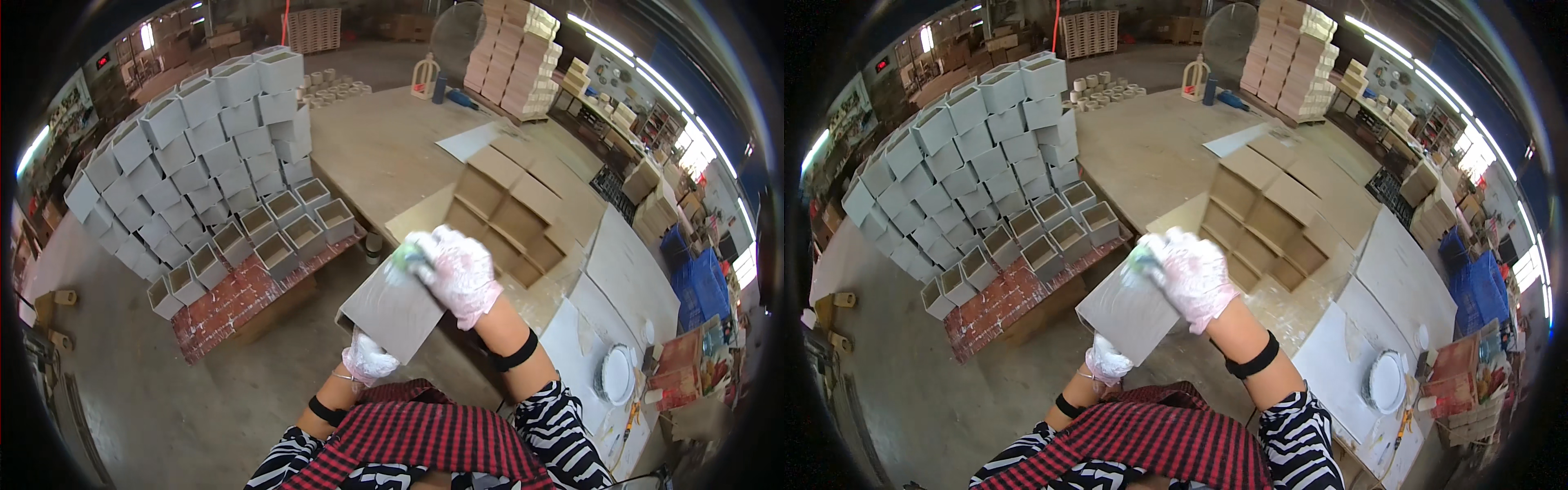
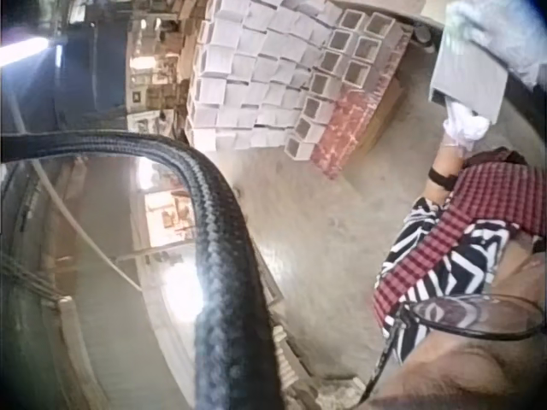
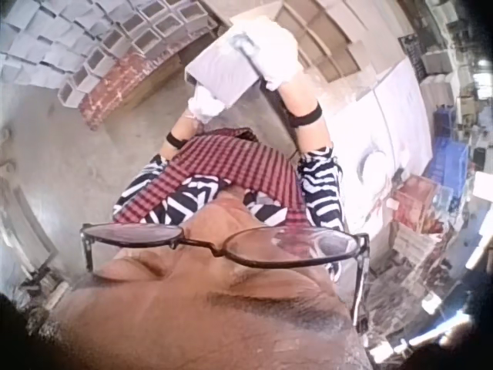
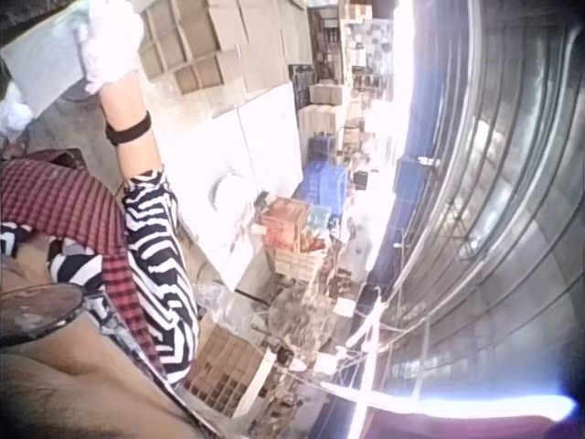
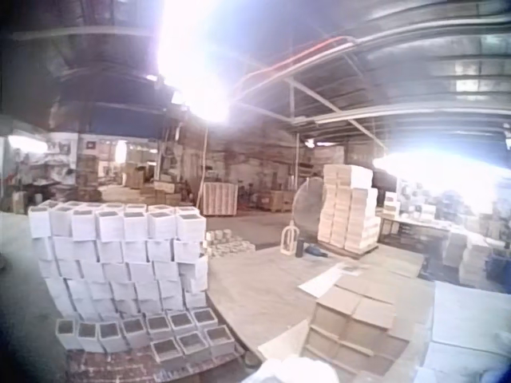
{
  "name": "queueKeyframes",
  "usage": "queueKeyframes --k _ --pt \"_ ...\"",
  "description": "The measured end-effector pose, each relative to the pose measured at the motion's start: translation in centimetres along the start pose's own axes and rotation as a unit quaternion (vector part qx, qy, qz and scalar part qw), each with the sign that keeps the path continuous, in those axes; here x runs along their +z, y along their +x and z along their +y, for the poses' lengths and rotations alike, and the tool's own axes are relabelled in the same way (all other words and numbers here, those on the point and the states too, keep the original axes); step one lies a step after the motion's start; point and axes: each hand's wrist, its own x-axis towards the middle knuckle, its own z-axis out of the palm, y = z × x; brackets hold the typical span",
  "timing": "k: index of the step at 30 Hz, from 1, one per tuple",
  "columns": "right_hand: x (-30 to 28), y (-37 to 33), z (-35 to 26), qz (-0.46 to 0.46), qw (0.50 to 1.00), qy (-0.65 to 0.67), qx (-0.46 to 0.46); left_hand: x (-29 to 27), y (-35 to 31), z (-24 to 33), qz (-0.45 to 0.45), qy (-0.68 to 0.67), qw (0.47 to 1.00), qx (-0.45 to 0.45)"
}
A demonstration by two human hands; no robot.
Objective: The person applies a white substance to the edges and interior of wooden boxes using a green sponge and stacks the finished boxes onto a large pile.
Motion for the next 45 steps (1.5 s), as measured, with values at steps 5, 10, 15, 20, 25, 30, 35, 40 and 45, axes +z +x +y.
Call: queueKeyframes --k 5,10,15,20,25,30,35,40,45 --pt "6.9 8.4 -1.3 0.017 0.961 0.2 0.192 -6.4 1.2 5.4 0.113 -0.418 0.896 -0.098" --pt "14.9 11.7 -3.7 -0.098 0.863 0.404 0.286 -16.8 0.5 6.0 0.124 0.099 0.984 0.079" --pt "25.9 11.4 -4.5 -0.074 0.619 0.712 0.322 -21.1 -0.7 8.8 0.208 -0.105 0.972 -0.021" --pt "27.8 13.1 -6.3 -0.182 0.527 0.766 0.319 -21.7 1.5 11.9 0.077 0.484 0.866 0.101" --pt "27.7 15.2 -6.9 -0.146 0.249 0.919 0.271 -20.2 5.8 16.7 -0.067 0.549 0.812 0.184" --pt "29.4 16.0 -7.9 -0.032 0.305 0.903 0.3 -18.7 5.6 12.1 0.235 0.043 0.971 0.023" --pt "30.0 15.4 -6.2 0.016 0.563 0.747 0.354 -19.6 6.9 10.0 0.261 0.047 0.963 0.042" --pt "25.2 17.6 -2.7 0.144 0.586 0.728 0.324 -19.9 8.0 9.9 0.261 -0.246 0.932 0.055" --pt "18.4 18.2 -7.6 0.066 0.904 0.417 -0.071 -20.2 10.4 9.1 0.224 0.207 0.946 0.108"
